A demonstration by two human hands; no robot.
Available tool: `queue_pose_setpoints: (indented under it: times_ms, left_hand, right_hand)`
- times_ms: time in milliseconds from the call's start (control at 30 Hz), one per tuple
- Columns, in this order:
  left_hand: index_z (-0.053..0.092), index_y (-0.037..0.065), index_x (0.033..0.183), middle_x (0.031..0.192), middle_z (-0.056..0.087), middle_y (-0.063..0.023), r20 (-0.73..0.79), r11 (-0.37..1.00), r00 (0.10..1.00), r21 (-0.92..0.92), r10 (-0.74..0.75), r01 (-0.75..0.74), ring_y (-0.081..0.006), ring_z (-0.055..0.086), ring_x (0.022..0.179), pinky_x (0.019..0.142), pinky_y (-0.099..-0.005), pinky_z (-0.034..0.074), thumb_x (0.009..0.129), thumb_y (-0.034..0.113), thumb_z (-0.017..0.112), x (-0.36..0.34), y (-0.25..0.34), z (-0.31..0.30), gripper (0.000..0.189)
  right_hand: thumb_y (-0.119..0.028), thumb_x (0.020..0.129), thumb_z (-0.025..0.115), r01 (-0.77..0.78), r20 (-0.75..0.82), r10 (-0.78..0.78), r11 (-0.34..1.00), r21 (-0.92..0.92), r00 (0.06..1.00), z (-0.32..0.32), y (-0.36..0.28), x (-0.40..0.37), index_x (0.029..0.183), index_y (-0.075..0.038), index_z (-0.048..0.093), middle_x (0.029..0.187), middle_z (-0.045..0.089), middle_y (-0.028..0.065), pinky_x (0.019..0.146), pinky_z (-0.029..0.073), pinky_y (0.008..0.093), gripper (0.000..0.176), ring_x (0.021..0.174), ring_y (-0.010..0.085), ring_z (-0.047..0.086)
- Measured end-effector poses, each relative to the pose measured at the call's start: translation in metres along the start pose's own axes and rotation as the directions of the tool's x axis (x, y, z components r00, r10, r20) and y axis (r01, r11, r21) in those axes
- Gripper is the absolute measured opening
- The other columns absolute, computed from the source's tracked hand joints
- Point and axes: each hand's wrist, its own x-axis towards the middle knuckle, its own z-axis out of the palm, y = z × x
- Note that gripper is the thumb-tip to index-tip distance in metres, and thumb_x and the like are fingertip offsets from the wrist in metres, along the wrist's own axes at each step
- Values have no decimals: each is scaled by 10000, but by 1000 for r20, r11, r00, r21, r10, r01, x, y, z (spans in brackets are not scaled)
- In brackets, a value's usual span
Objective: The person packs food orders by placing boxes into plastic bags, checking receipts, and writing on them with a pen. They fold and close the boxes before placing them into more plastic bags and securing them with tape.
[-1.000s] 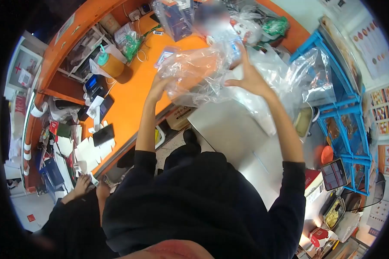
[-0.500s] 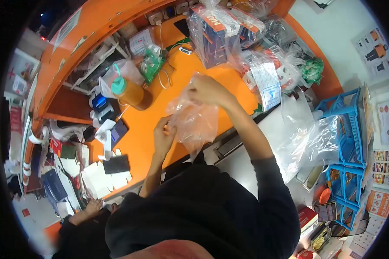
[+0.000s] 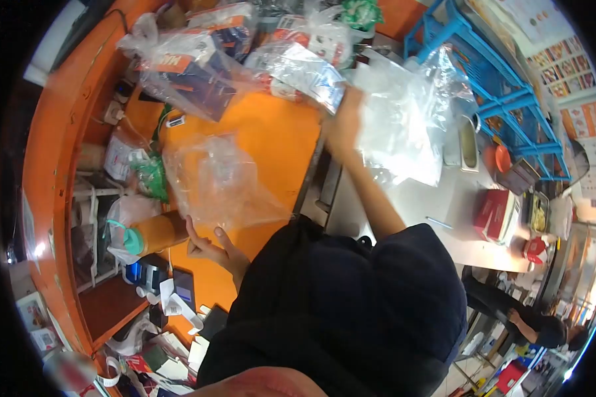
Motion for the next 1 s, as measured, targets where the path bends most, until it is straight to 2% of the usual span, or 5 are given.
queue_pose_setpoints:
  times_ms: [300, 467, 733, 933, 1000]
  left_hand:
    - [593, 17, 999, 914, 575, -118, -316, 600, 715, -391, 624, -697, -258, 510, 916, 754, -342, 415, 811, 111, 633, 2, 89, 44, 214]
    - [595, 57, 1114, 1193, 545, -41, 242, 479, 696, -862, 676, -165, -203, 527, 962, 807, -306, 413, 835, 148, 667, 11, 166, 72, 303]
    - [421, 74, 1320, 1210, 487, -100, 641, 166, 687, -761, 342, 628, -223, 472, 1032, 862, -345, 399, 795, 346, 752, 26, 222, 144, 678]
    - [588, 56, 1139, 1024, 502, -74, 179, 780, 789, -385, 587, -493, -239, 459, 956, 815, -356, 399, 778, 399, 760, -42, 218, 82, 527]
    - [618, 44, 1061, 954, 532, -52, 265, 706, 764, -629, 588, -325, -200, 497, 879, 761, -325, 415, 774, 369, 773, -51, 208, 80, 461]
  right_hand:
    - [-315, 926, 510, -28, -236, -128, 826, -563, 963, -148, 126, 177, 1047, -8, 621, 1098, 611, 148, 873, 383, 499, 348, 1053, 298, 532]
    - [-323, 964, 541, 84, 161, -143, 942, 325, 976, -222, 27, 244, 1091, 23, 625, 833, 652, 83, 619, 490, 248, 378, 655, 142, 615]
    - [-139, 889, 626, -162, 647, -241, 852, 498, 723, -273, -65, 169, 1044, 32, 642, 825, 645, 54, 602, 510, 244, 231, 684, 120, 601]
    - [-29, 870, 607, -54, 551, 26, 998, 35, 834, -274, -45, 86, 872, 25, 693, 633, 617, 72, 390, 426, 241, 101, 482, 73, 572]
    - [-27, 891, 565, -89, 599, -117, 949, 302, 792, -258, -21, 52, 882, 33, 676, 701, 665, 87, 543, 532, 249, 126, 592, 100, 624]
